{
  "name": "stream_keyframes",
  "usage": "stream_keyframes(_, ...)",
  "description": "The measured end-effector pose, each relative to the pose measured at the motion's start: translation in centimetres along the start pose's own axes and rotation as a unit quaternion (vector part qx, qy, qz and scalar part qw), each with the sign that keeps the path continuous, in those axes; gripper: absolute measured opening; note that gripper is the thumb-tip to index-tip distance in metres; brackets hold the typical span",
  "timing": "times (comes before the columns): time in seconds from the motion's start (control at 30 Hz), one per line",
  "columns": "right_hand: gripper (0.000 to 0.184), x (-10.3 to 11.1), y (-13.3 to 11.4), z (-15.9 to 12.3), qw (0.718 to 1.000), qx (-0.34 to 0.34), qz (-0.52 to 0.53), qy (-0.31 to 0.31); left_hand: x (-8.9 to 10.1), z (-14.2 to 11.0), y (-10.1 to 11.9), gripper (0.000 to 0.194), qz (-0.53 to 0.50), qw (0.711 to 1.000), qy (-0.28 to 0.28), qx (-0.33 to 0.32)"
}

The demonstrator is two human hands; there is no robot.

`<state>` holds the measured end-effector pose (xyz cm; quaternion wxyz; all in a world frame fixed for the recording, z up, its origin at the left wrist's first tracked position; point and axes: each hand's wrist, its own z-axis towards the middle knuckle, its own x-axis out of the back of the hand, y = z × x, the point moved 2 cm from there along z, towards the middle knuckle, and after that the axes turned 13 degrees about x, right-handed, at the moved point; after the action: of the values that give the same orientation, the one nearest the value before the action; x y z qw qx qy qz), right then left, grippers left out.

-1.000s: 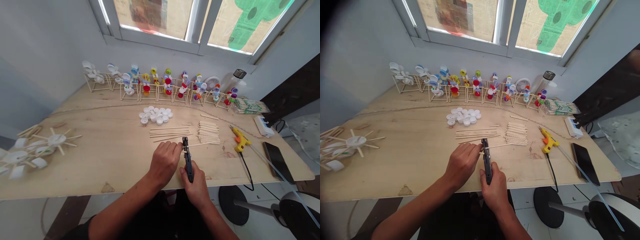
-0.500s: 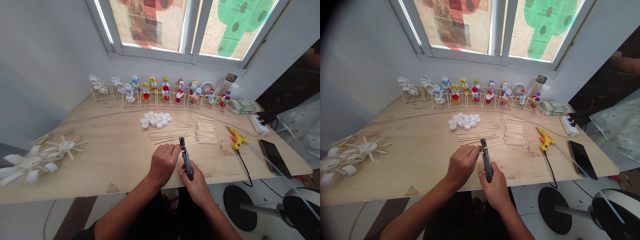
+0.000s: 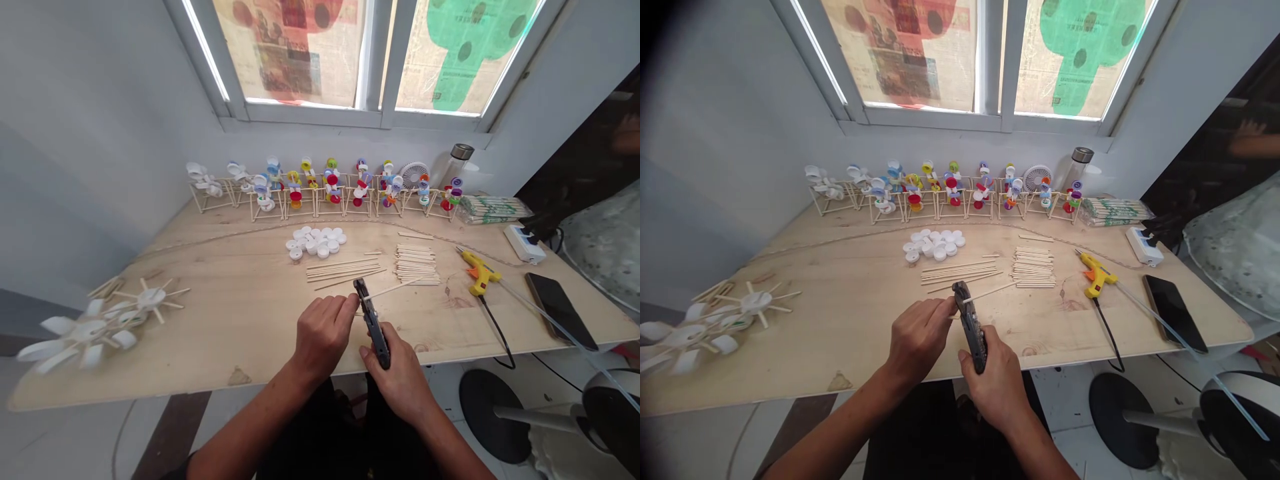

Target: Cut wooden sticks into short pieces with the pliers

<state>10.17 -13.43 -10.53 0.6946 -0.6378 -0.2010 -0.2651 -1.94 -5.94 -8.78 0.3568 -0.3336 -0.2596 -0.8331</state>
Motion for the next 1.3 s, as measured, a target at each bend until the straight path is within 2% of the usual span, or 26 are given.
stream_keyframes(0.4,0.011,0.2,-1.0,-0.4,1.0,0.019,-0.022,-0.004,1.3,-0.4,0.0,0.015,0.042,0.999,0.019,0.008)
stream_keyframes(0.67,0.016,0.4,-1.0,-1.1,0.999,0.009,-0.034,-0.01,1.4,-0.6,-0.6,0.017,0.004,0.999,-0.036,-0.024)
stream_keyframes(0.87,0.018,0.4,-1.2,-1.3,0.999,0.017,-0.043,-0.018,2.1,-0.9,-1.0,0.017,-0.063,0.994,-0.088,-0.013)
stream_keyframes(1.3,0.02,0.5,-1.5,-1.6,0.997,0.041,-0.056,-0.033,3.2,-0.9,-1.4,0.015,-0.168,0.973,-0.157,0.011)
